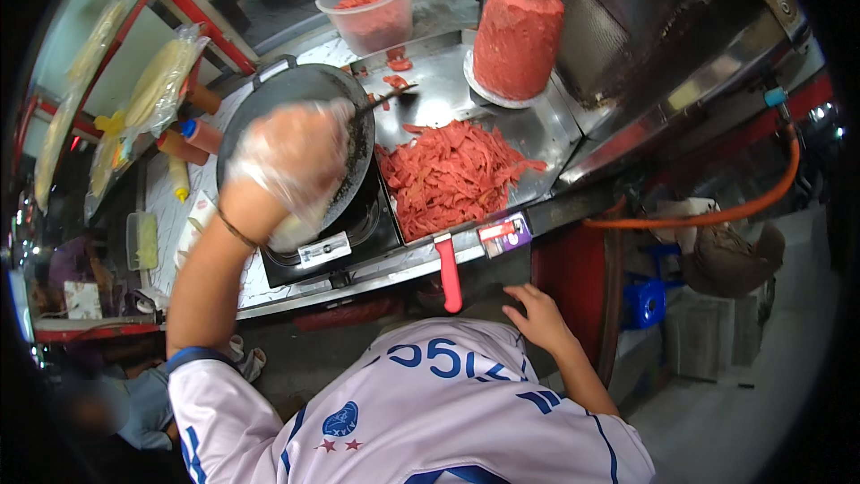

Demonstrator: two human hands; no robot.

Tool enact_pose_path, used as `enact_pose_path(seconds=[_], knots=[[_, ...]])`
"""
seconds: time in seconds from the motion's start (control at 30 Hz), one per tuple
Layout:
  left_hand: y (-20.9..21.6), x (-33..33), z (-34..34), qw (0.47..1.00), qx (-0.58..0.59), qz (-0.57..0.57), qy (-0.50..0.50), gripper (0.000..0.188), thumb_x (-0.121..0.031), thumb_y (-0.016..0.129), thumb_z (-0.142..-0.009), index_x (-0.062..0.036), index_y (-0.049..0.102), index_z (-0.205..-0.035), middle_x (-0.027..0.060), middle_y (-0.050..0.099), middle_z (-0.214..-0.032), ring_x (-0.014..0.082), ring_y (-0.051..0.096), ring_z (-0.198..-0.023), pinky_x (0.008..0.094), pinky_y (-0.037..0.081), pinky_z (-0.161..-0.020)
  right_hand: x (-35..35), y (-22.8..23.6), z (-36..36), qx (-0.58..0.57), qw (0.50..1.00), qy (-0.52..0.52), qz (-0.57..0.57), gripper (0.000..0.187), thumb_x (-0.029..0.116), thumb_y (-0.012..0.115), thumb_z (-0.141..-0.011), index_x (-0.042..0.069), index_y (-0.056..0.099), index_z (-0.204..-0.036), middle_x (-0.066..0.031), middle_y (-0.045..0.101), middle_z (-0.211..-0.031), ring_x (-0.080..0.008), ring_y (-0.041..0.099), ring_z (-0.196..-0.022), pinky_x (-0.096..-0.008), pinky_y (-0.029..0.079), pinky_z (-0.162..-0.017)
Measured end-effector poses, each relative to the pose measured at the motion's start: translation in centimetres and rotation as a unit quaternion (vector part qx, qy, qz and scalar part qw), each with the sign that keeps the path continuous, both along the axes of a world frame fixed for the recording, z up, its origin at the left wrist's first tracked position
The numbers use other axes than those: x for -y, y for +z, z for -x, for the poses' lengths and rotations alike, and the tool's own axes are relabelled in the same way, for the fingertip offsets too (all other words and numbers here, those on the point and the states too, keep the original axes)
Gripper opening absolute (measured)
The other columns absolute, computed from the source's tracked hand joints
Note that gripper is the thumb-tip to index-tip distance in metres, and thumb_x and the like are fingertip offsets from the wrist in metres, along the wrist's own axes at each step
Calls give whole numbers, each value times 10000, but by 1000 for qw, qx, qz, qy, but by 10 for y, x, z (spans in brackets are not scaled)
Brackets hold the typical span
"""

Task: The person assembles a doner kebab by placing lettuce and sliced meat on a flatbread, adding sauces, and wrapping it in paper. They then begin preparing another flatbread on a griddle while slicing more meat from a vertical rotisserie.

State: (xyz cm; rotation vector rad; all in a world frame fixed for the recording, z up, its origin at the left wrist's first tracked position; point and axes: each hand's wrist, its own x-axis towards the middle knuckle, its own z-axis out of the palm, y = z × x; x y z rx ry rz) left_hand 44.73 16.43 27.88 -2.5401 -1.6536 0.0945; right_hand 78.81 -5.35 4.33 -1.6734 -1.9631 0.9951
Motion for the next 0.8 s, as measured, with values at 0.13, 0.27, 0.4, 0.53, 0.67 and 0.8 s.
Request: enact_pose_path(seconds=[0.13, 0.27, 0.4, 0.53, 0.67, 0.8], knots=[[49, -20, 24, 984, -7, -63, -165, 147, -118, 618, -805, -43, 670, -921, 185, 685, -809, 369, 680, -805, 458, 558, -730, -4, 6, 42, -144, 986, -75, 29, 349, 130, 698, -923, 25, 620, -1246, -149, 683, -1063, -232, 693, -963, -339, 557, -827], [52, -28, 8, 972, -63, -52, -220, 136, -119, 642, -784, -47, 651, -899, 171, 646, -826, 379, 644, -831, 464, 539, -742, -16, -12, 71, -307, 926, -96, 199, 343, 196, 593, -1030, 47, 543, -1335, -113, 669, -1129, -178, 668, -1007, -327, 565, -839], [73, 7, 33, 978, 180, 10, -109, 277, -144, 665, -856, -46, 653, -1116, 102, 655, -881, 259, 596, -730, 373, 511, -674, -33, -36, 89, -519, 784, -108, 322, 408, 215, 553, -1056, 60, 428, -1412, -135, 657, -1058, -167, 672, -898, -324, 578, -766], [32, 69, 81, 870, 368, 189, 270, 278, -137, 622, -883, -39, 644, -1142, 6, 580, -789, 83, 471, -591, 231, 392, -529, -47, -46, 94, -466, 833, -45, 295, 378, 154, 577, -1033, 48, 435, -1367, -98, 630, -879, -167, 654, -721, -308, 560, -618], [-77, 93, 63, 682, 600, 307, 284, 184, -107, 572, -804, -63, 586, -981, 18, 504, -710, 96, 430, -503, 239, 328, -438, -43, -47, 64, -508, 802, -41, 312, 236, 140, 598, -1006, 47, 480, -1188, -71, 603, -822, -145, 613, -619, -290, 528, -569], [-116, 110, 9, 572, 723, 337, 192, 125, -183, 592, -862, -116, 489, -882, -26, 425, -692, 84, 406, -530, 241, 320, -435, -24, -43, 18, -506, 787, -71, 345, 178, 115, 577, -969, 66, 478, -1108, -58, 574, -804, -120, 572, -600, -249, 454, -530]])
